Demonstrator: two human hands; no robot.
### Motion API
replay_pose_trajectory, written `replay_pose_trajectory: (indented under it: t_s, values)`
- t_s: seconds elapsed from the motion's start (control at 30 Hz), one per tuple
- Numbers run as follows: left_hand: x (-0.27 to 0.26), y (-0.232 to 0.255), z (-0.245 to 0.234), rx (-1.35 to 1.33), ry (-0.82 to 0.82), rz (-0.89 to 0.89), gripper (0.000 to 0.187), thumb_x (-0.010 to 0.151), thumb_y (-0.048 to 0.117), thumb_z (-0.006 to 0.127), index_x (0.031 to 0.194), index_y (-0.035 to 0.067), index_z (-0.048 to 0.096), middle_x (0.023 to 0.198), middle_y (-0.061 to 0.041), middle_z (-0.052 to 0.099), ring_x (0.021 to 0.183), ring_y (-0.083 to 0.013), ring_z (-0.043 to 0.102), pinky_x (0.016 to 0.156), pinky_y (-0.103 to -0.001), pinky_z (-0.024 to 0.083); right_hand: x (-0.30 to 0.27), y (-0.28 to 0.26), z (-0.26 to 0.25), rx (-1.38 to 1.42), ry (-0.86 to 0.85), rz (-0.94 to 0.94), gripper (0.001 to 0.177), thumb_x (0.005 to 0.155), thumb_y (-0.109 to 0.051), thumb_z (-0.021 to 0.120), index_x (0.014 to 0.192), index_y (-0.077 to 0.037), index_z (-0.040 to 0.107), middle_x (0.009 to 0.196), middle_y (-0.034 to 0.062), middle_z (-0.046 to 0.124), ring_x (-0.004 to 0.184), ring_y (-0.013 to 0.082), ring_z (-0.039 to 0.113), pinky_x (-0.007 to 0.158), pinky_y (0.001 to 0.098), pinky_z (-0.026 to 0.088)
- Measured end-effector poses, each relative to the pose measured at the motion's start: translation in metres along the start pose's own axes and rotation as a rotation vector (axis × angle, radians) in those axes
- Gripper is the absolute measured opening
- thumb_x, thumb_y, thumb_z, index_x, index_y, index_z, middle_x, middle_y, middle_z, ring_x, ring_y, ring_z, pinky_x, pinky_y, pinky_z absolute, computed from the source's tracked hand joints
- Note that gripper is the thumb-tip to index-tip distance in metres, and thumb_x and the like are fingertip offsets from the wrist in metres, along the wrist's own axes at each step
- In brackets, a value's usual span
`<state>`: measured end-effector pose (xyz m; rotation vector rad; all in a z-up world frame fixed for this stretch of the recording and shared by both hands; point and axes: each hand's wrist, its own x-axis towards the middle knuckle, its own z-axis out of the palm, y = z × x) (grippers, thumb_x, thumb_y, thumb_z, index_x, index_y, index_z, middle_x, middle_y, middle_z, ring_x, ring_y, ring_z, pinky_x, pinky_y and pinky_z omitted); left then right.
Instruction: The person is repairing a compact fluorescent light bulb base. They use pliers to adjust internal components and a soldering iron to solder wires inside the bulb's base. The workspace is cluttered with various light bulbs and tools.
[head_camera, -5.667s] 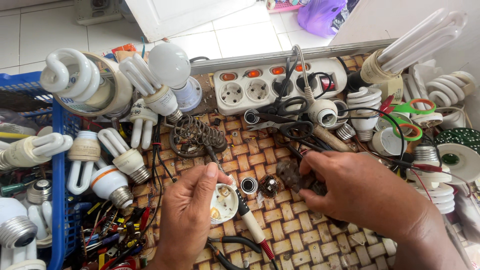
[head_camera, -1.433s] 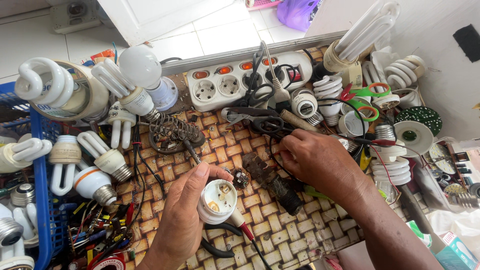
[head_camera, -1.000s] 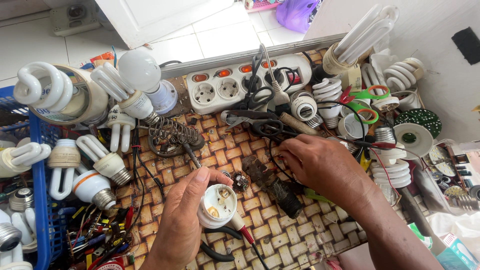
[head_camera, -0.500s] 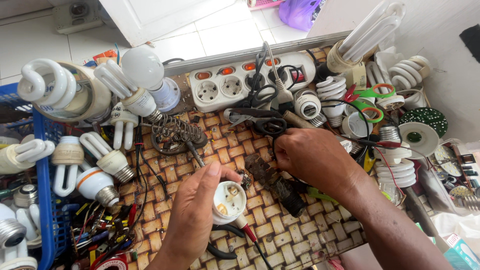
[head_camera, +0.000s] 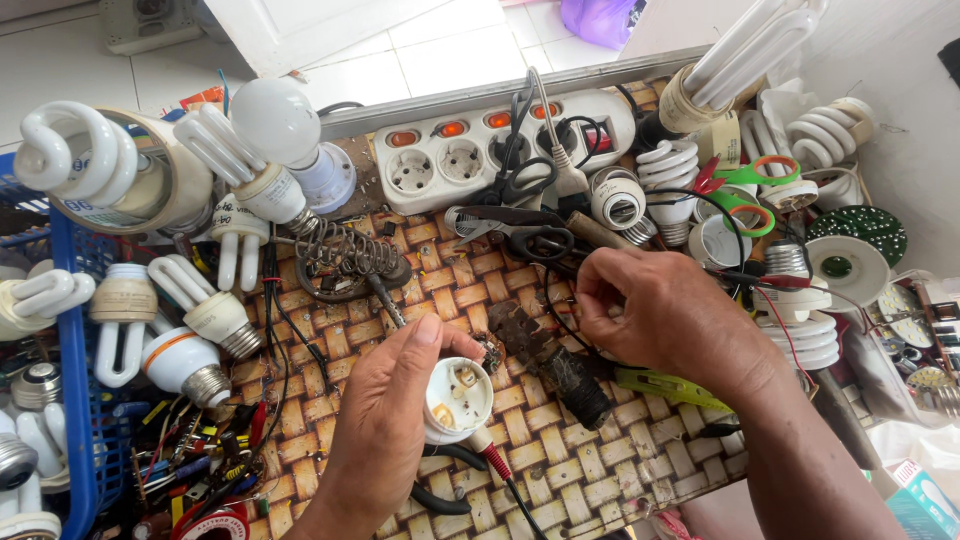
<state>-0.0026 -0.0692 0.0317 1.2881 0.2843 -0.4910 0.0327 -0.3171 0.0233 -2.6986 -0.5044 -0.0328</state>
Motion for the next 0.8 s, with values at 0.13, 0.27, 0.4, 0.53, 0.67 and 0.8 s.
replay_pose_trajectory:
  t_s: [0.13,0.27,0.4,0.53,0.67,0.8]
  values:
    - [-0.001,-0.003,-0.001,0.049,0.048,-0.035,0.047,0.097,0.037,0.046,0.086,-0.001,0.071,0.059,-0.014,0.063,0.044,-0.0215,0.058,0.040,-0.030,0.045,-0.003,-0.001,-0.005,0.263,-0.078,0.162,0.009,0.075,-0.006,0.065,0.073,-0.014,0.063,0.063,-0.0034,0.063,0.055,0.0095,0.052,0.054,0.0273,0.042]
    - [-0.001,-0.004,0.002,0.079,0.045,-0.060,0.047,0.096,0.038,0.047,0.086,-0.001,0.072,0.057,-0.013,0.062,0.044,-0.0210,0.058,0.040,-0.030,0.045,-0.005,0.000,-0.003,0.494,-0.090,0.229,0.007,0.080,-0.008,0.068,0.076,-0.014,0.066,0.064,-0.0069,0.057,0.056,0.0044,0.046,0.050,0.0220,0.039]
    - [0.000,-0.006,0.003,0.085,0.046,-0.061,0.047,0.096,0.037,0.047,0.086,-0.001,0.072,0.059,-0.015,0.065,0.044,-0.0217,0.059,0.042,-0.030,0.045,-0.011,0.010,0.009,0.994,-0.131,0.272,0.013,0.090,0.000,0.068,0.101,-0.006,0.066,0.069,-0.0025,0.060,0.059,0.0030,0.047,0.049,0.0181,0.037]
    - [0.001,-0.007,0.002,0.086,0.039,-0.086,0.048,0.097,0.037,0.045,0.087,-0.001,0.072,0.058,-0.014,0.060,0.043,-0.0213,0.056,0.041,-0.031,0.045,-0.007,0.007,-0.002,0.807,-0.178,0.249,0.024,0.089,-0.016,0.068,0.111,-0.011,0.076,0.087,-0.0040,0.073,0.076,0.0040,0.059,0.068,0.0201,0.047]
    - [0.003,-0.016,-0.004,0.060,0.020,-0.069,0.047,0.097,0.037,0.047,0.087,-0.001,0.072,0.060,-0.013,0.062,0.045,-0.0189,0.055,0.041,-0.030,0.043,-0.008,0.012,0.000,0.851,-0.132,0.233,0.012,0.089,-0.010,0.069,0.096,-0.007,0.078,0.088,-0.0003,0.075,0.075,0.0057,0.063,0.067,0.0196,0.051]
    - [0.003,-0.016,-0.005,0.080,0.039,-0.100,0.047,0.095,0.038,0.048,0.086,-0.001,0.073,0.061,-0.013,0.063,0.045,-0.0196,0.056,0.041,-0.030,0.043,-0.012,0.016,0.004,0.921,-0.132,0.241,0.011,0.088,-0.007,0.069,0.096,-0.005,0.076,0.084,0.0017,0.074,0.071,0.0065,0.063,0.063,0.0199,0.050]
